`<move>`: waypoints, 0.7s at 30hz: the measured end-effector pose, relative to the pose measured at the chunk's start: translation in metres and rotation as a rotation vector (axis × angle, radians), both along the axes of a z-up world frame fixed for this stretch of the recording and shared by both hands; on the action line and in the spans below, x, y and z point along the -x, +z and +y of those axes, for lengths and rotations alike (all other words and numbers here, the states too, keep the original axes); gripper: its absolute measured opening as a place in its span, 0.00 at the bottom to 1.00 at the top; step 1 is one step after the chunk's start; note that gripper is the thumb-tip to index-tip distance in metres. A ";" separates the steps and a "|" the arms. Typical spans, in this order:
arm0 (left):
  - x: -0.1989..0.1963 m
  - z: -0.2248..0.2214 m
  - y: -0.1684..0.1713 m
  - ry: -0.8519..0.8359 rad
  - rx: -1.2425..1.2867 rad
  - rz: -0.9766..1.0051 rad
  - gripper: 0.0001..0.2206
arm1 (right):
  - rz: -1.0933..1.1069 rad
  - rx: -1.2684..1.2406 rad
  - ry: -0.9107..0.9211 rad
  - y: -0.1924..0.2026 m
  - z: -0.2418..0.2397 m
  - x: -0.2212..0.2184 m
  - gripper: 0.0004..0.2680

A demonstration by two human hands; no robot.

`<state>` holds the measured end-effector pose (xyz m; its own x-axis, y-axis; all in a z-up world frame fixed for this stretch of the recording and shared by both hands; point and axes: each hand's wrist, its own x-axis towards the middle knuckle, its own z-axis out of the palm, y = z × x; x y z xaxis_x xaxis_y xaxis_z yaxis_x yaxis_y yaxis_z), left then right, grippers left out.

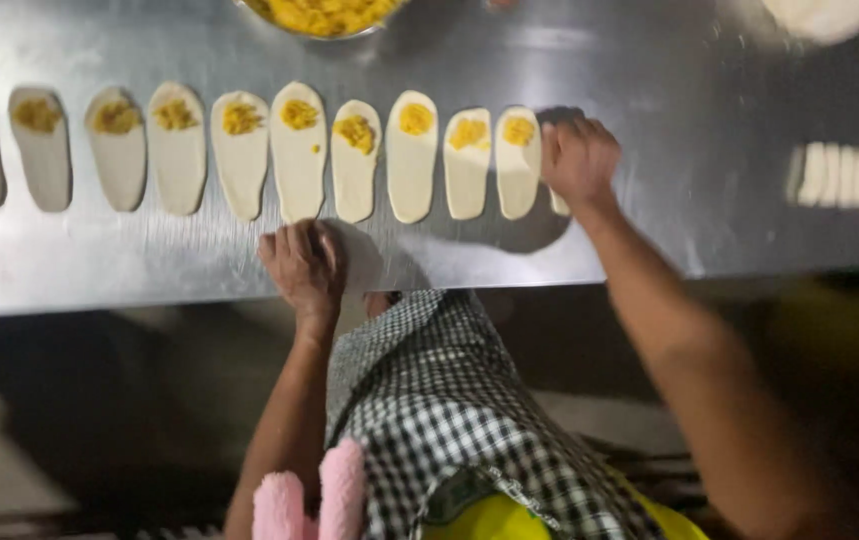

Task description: Applying a yellow filling onto strips of dough and rolling them into small bread buns on a metal table.

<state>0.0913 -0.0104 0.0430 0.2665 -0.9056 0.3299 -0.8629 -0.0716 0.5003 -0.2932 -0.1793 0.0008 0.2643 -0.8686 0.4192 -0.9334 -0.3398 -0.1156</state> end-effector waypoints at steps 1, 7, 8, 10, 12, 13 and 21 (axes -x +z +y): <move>0.003 -0.015 0.000 -0.004 0.012 0.048 0.05 | -0.009 -0.212 0.015 0.002 -0.020 0.005 0.18; 0.000 -0.007 -0.005 0.008 -0.014 -0.045 0.08 | 0.023 0.128 -0.017 -0.016 0.012 0.000 0.18; 0.000 -0.001 -0.005 0.014 -0.013 -0.050 0.08 | 0.019 0.128 -0.011 -0.010 0.006 -0.003 0.18; -0.003 -0.012 -0.007 -0.030 -0.016 0.009 0.05 | 0.097 -0.496 -0.176 0.005 -0.001 -0.003 0.21; -0.002 -0.015 -0.017 0.003 0.027 0.010 0.05 | 0.010 -0.192 -0.093 0.001 -0.004 -0.007 0.20; -0.003 -0.001 -0.021 -0.004 0.022 0.012 0.06 | -0.082 0.061 -0.044 -0.005 0.019 -0.007 0.18; -0.004 -0.008 -0.020 -0.020 0.021 -0.019 0.06 | 0.010 -0.202 -0.074 0.010 0.021 -0.008 0.17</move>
